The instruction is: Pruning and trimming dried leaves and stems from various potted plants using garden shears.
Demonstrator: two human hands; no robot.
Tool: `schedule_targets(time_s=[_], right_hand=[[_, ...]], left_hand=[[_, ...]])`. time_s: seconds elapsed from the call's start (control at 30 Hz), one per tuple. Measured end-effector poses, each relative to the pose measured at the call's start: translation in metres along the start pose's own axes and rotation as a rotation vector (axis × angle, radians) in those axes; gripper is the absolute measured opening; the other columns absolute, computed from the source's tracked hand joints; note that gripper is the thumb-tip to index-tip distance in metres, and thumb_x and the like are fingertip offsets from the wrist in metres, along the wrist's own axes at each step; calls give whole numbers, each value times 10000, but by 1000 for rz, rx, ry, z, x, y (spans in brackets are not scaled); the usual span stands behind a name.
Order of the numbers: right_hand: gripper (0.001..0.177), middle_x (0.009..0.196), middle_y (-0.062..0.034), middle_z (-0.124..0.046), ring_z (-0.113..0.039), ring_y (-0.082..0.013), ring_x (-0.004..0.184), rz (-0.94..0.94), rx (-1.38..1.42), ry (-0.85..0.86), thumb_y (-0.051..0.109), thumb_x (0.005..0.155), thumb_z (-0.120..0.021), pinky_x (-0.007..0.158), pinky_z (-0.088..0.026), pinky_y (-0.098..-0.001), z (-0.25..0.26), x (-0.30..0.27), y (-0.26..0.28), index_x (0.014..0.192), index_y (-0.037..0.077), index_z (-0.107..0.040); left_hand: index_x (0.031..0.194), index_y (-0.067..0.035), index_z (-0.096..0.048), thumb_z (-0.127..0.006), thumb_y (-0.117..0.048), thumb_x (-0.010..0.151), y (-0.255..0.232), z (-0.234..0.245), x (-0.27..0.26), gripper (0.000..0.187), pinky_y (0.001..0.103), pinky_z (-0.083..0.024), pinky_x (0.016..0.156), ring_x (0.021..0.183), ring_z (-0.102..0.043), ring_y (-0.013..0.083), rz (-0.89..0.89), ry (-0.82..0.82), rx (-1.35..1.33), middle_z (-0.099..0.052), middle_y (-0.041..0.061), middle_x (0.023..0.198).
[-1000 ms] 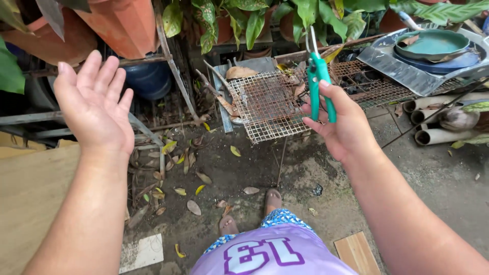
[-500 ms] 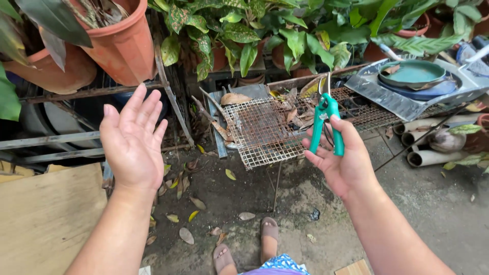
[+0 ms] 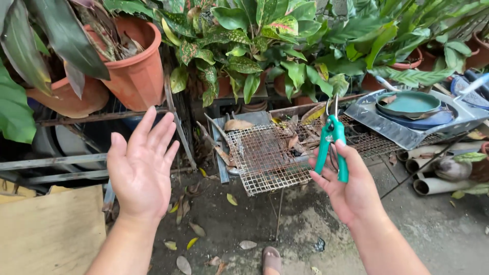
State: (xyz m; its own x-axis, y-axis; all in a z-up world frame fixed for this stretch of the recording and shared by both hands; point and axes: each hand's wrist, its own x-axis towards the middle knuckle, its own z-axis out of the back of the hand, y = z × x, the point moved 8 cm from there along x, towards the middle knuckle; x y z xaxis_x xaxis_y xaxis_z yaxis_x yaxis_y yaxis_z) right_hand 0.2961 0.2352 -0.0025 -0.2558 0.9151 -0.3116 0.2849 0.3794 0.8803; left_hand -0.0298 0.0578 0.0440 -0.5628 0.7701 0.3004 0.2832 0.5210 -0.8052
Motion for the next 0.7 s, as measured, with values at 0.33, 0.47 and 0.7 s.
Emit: schedule_targets(time_s=[0.33,0.47,0.7], right_hand=[[410,1128,-72,-714,-675,-233,1047,-56,13,-96,377,933,-591,908,-501,-433,18,15,-10,1237,109,-657],[436,1126,-102,-711,-680,-253,1027,-71,7,-144,388,935,-604,898,-511,-431,20,14,-13,1245,85,-652],[415,1151,-74,-714,-679,-256,1070,-153,-38,-109,394,920,-580,950,-502,-470,48,40,-32,1259,163,-645]], left_hand=[[1577,-38,-352,-228,-617,976,12,5,7,843,512,-196,1230,1534,-374,332,39,-117,-36,-458,207,1603],[1556,-40,-388,-218,-582,995,15,7,10,798,487,-234,1216,1506,-410,315,45,-119,-40,-498,198,1568],[1535,-44,-435,-254,-569,997,9,4,7,773,488,-290,1193,1459,-474,316,17,-174,-41,-558,185,1520]])
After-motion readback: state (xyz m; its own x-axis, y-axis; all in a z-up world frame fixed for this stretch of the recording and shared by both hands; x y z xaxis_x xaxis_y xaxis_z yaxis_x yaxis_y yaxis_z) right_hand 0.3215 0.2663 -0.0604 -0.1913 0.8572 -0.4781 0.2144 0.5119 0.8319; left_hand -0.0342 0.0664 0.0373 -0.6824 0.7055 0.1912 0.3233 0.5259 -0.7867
